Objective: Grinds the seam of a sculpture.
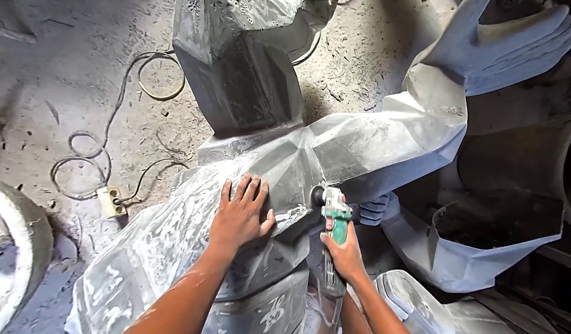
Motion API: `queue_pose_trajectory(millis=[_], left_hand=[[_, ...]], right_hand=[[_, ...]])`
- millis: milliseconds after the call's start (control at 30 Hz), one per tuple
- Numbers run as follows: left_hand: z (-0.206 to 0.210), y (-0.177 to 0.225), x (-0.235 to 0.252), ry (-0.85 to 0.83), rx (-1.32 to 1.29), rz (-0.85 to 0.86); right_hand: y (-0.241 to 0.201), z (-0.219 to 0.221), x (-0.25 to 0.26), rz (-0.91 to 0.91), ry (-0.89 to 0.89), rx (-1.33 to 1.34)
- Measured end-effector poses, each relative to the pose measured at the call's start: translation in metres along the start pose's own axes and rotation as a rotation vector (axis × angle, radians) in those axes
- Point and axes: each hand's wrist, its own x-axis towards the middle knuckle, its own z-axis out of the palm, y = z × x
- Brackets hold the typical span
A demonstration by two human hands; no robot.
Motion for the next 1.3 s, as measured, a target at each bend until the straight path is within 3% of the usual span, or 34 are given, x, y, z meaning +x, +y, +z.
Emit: queue_pose_trajectory(millis=[100, 233, 533, 767, 1033, 1300], left_hand=[[0.001, -0.001, -0.001, 0.010, -0.002, 0.006], [0.003, -0.001, -0.001, 0.014, 0.022, -0.001], [0.000, -0.003, 0.001, -0.003, 0.028, 0.008], [0.001, -0.003, 0.003, 0.027, 0.053, 0.016], [0.001, -0.005, 0.002, 0.025, 0.029, 0.022], [0.000, -0.005, 0.003, 0.044, 0.039, 0.027]], right_hand=[[-0.008, -0.008, 0.015, 0.063, -0.049, 0.147], [0.017, -0.005, -0.006, 0.115, -0.027, 0.278], [0.008, -0.007, 0.015, 0.140, -0.045, 0.283], [0.046, 0.015, -0.039, 0.177, 0.001, 0.482], [0.023, 0.005, 0.005, 0.183, -0.076, 0.603], [0.049, 0.038, -0.049, 0.234, -0.017, 0.755]])
